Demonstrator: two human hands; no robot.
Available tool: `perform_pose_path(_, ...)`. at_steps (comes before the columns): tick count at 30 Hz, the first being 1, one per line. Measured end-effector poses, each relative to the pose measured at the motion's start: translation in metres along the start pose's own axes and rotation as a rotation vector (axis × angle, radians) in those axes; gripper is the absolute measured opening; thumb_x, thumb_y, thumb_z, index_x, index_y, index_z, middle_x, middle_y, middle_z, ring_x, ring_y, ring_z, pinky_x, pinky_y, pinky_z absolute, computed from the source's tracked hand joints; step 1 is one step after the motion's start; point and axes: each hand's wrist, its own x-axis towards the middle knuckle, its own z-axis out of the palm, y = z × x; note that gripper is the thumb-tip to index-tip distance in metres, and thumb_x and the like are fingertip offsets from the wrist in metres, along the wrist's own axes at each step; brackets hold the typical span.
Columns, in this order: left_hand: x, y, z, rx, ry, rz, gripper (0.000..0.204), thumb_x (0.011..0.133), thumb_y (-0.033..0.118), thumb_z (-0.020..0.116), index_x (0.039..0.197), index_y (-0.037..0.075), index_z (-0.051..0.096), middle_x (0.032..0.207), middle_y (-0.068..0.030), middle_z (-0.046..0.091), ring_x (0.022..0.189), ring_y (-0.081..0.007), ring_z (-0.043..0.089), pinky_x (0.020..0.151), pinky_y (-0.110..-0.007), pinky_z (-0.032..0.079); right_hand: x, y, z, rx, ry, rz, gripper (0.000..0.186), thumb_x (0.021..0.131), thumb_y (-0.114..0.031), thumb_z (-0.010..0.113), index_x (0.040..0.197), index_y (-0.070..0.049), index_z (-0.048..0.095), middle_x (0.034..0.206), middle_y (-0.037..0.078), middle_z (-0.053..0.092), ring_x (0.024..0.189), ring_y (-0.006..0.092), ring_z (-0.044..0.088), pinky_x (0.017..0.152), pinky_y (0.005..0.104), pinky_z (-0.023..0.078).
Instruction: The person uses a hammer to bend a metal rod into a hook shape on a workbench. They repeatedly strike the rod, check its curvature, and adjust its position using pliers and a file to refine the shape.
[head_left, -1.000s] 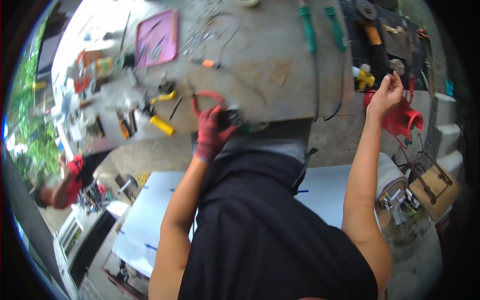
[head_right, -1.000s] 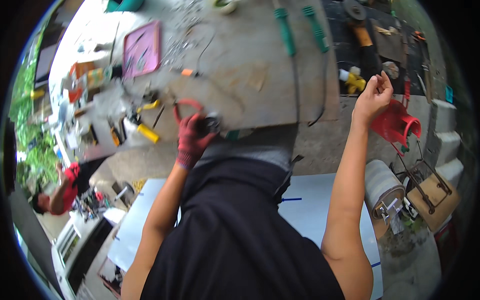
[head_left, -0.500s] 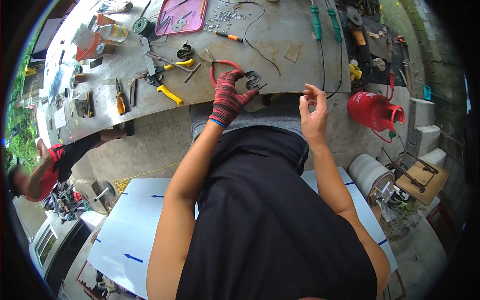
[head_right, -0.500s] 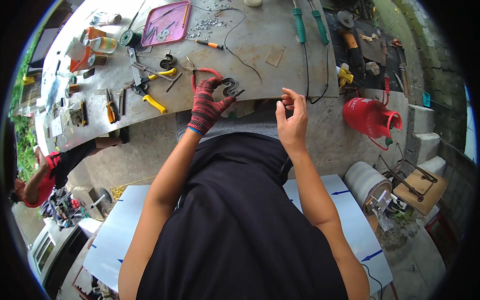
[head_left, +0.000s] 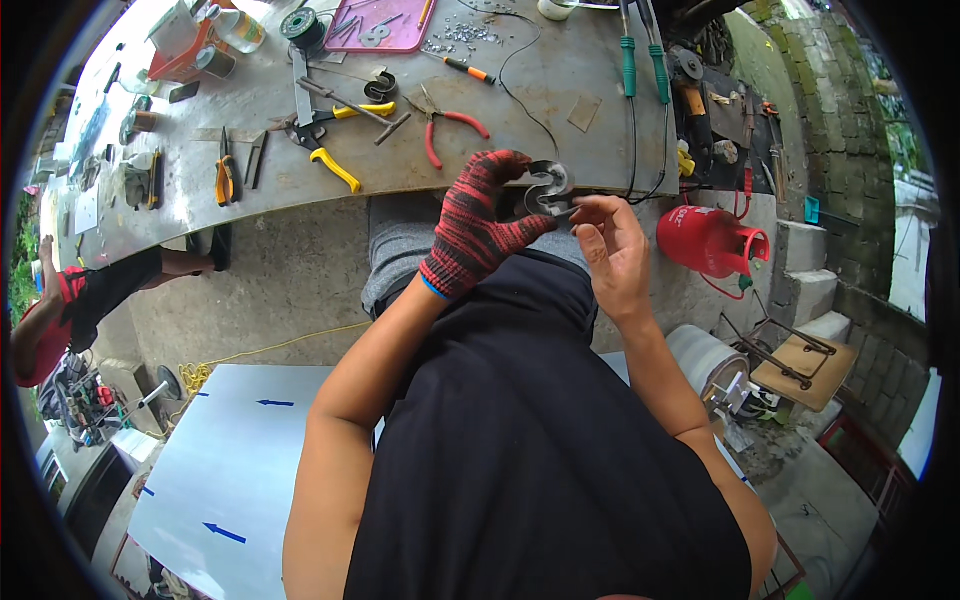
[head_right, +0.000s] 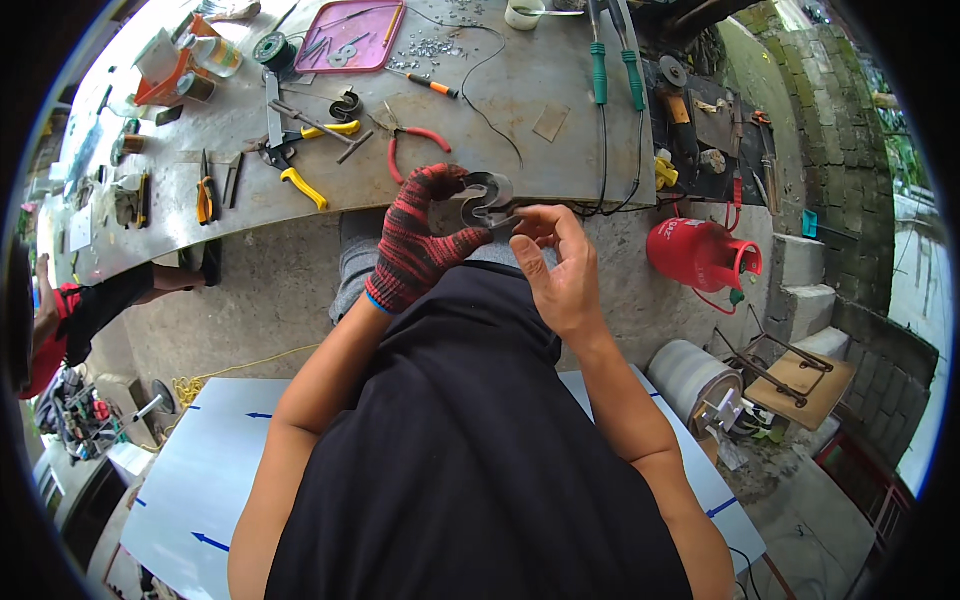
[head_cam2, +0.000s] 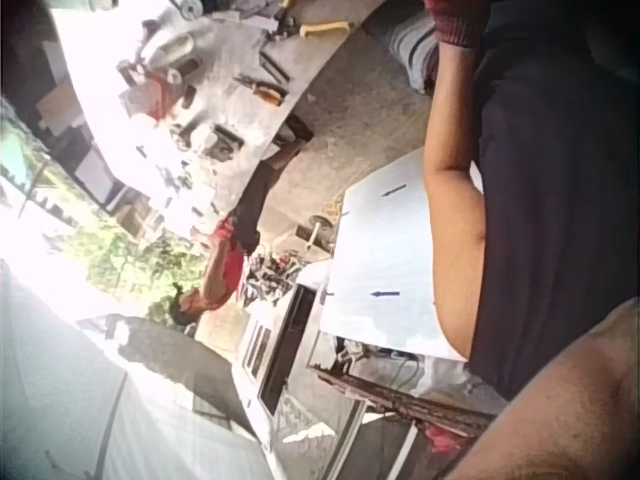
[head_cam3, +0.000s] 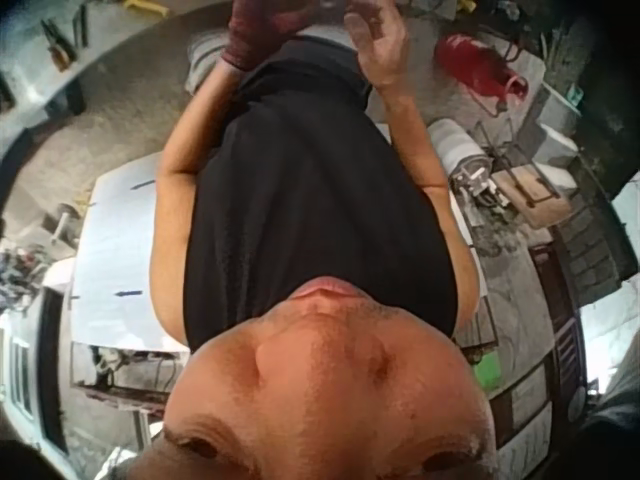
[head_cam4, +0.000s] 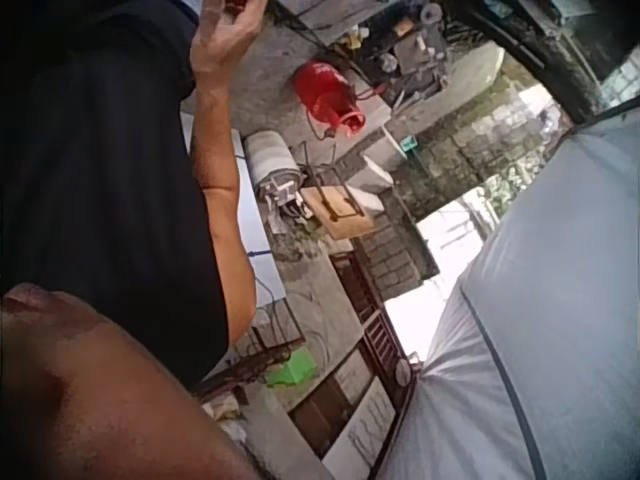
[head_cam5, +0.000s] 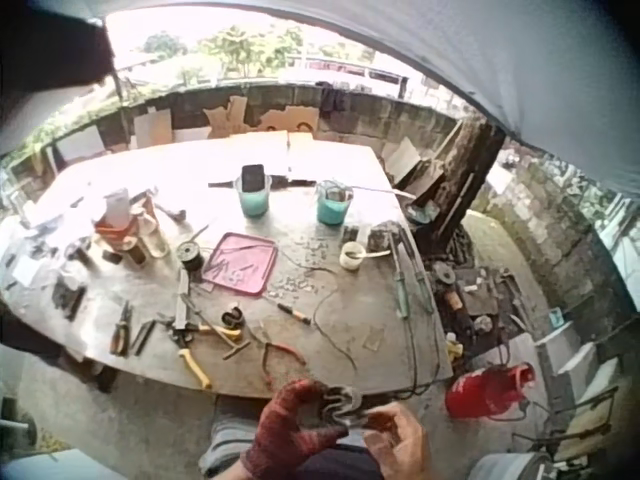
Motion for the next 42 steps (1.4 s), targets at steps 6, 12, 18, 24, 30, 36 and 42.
perform_pose_path(6,-0.025,0.015,-0.002,-0.084,-0.12,-0.138,0.077,0.069,0.021,0.097,0.133,0.002,0.058,0.121,-0.0099,0.067,0.117,-0.0205,0.065,0.104,-0.036,0.051,-0.027,-0.018,-0.004,-0.069,-0.045,0.145,0.027,0.097,-0.026,0.076,0.098,-0.002,0.063,0.089,0.003,0.066,0.083,0.0115,0.062,0.08,0.0288,0.051)
perform_pose_path(12,-0.046,0.006,-0.008,-0.272,-0.161,-0.232,0.075,0.07,0.018,0.096,0.133,0.004,0.058,0.122,-0.0083,0.066,0.117,-0.0184,0.063,0.105,-0.036,0.05,-0.042,-0.028,0.001,-0.051,-0.072,0.195,0.024,0.097,-0.022,0.075,0.095,-0.001,0.063,0.088,0.004,0.065,0.082,0.0118,0.062,0.08,0.0285,0.051)
perform_pose_path(18,-0.052,-0.001,-0.014,-0.445,-0.181,-0.28,0.078,0.069,0.014,0.097,0.134,0.005,0.056,0.127,-0.0061,0.063,0.12,-0.0172,0.06,0.107,-0.035,0.048,-0.043,-0.037,0.007,-0.049,-0.106,0.216,0.024,0.096,-0.02,0.076,0.094,-0.001,0.063,0.088,0.005,0.065,0.082,0.0126,0.062,0.08,0.0284,0.051)
perform_pose_path(24,-0.051,-0.002,-0.015,-0.461,-0.166,-0.272,0.078,0.068,0.013,0.097,0.135,0.006,0.056,0.126,-0.0054,0.063,0.118,-0.0168,0.06,0.106,-0.035,0.048,-0.039,-0.039,0.01,-0.083,-0.103,0.192,0.025,0.096,-0.021,0.077,0.093,-0.001,0.063,0.088,0.005,0.065,0.082,0.0131,0.063,0.08,0.0287,0.052)
perform_pose_path(30,-0.054,-0.008,-0.016,-0.295,-0.155,-0.184,0.078,0.072,0.016,0.096,0.136,0.005,0.054,0.132,-0.0085,0.062,0.122,-0.0204,0.059,0.108,-0.039,0.047,-0.038,-0.036,0.013,-0.135,-0.105,0.214,0.028,0.094,-0.024,0.079,0.099,-0.001,0.063,0.088,0.005,0.067,0.082,0.0129,0.064,0.079,0.0289,0.052)
perform_pose_path(36,-0.047,-0.001,-0.014,0.153,-0.017,0.096,0.069,0.067,0.023,0.096,0.123,0.007,0.06,0.121,-0.0117,0.066,0.114,-0.0293,0.065,0.097,-0.041,0.054,-0.038,-0.028,0.024,-0.017,-0.094,0.37,0.033,0.096,-0.022,0.078,0.111,0.001,0.059,0.093,0.007,0.069,0.089,0.0118,0.067,0.08,0.0279,0.053)
perform_pose_path(42,-0.044,0.007,-0.016,0.325,0.006,0.195,0.076,0.067,0.021,0.096,0.129,0.006,0.055,0.12,-0.0126,0.065,0.111,-0.0299,0.065,0.096,-0.042,0.054,-0.032,-0.018,0.027,0.162,-0.103,0.478,0.031,0.098,-0.018,0.073,0.116,0.002,0.059,0.098,0.007,0.069,0.09,0.0101,0.066,0.08,0.0279,0.054)
